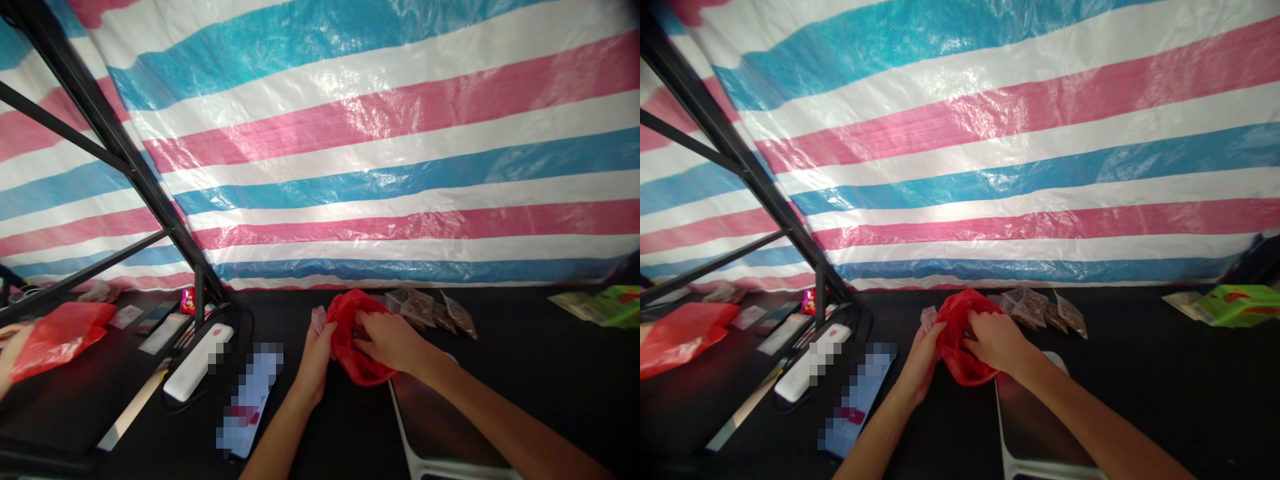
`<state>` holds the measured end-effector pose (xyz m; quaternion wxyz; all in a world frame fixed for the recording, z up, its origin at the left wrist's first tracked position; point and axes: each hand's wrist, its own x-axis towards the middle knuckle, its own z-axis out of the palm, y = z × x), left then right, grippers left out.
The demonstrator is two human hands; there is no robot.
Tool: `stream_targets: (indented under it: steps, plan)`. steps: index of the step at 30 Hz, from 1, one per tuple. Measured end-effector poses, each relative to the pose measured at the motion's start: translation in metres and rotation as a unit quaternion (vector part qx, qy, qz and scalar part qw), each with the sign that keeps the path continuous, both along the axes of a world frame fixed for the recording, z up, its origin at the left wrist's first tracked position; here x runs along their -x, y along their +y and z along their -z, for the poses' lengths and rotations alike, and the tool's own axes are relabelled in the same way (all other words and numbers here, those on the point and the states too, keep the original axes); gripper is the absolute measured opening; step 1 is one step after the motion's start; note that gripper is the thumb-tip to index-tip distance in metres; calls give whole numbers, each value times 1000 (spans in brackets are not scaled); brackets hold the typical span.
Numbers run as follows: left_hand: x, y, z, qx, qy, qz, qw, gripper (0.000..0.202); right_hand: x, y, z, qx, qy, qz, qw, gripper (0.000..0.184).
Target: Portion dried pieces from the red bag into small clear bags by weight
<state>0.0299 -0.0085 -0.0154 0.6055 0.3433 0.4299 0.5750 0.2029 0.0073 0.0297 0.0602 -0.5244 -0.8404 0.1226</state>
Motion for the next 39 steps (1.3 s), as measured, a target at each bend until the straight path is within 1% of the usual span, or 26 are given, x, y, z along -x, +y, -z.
stream_targets:
  steps: [2,5,8,10,13,16,18,20,22,24,27,29,31,33,36,39]
  plan:
    - [0,0,1,6,-27,-2,1000,51,-1,0,-1,4,-3,-5,1000,22]
    - [-1,3,6,21,-48,-24,998,53,-2,1,-3,7,0,-16,1000,20]
    - [0,8,10,54,-57,-33,996,51,-4,1,-5,3,9,-18,1000,20]
    - [0,9,10,47,-50,-38,997,48,-5,1,-6,6,11,-13,1000,20]
    - [2,8,8,-4,4,-54,999,42,-9,2,-8,18,14,-6,1000,19]
    - [5,6,4,-40,99,-99,989,46,-15,6,-7,33,35,-6,999,18]
    - [6,4,1,-90,158,-152,971,49,-19,9,-7,42,52,-12,998,16]
    - [6,1,-4,-163,195,-200,946,49,-22,10,-8,49,65,-15,997,15]
    - [4,-2,-9,-212,212,-221,928,45,-24,10,-14,53,80,-19,995,16]
    - [3,-5,-13,-214,226,-212,926,34,-25,8,-23,53,105,-28,993,18]
    - [3,-6,-16,-191,236,-175,937,22,-24,3,-39,33,166,-47,984,20]
    - [3,-6,-15,-179,236,-158,942,24,-21,0,-48,13,204,-64,977,24]
    - [5,-6,-11,-170,241,-142,945,30,-18,-4,-53,3,217,-82,973,28]
    - [6,-7,-7,-174,266,-118,941,41,-14,-7,-52,-8,202,-95,975,26]
    - [6,-11,-1,-203,322,-80,921,54,-10,-10,-46,-33,172,-110,978,21]
    - [3,-13,2,-218,345,-56,911,54,-7,-10,-38,-49,179,-140,973,32]
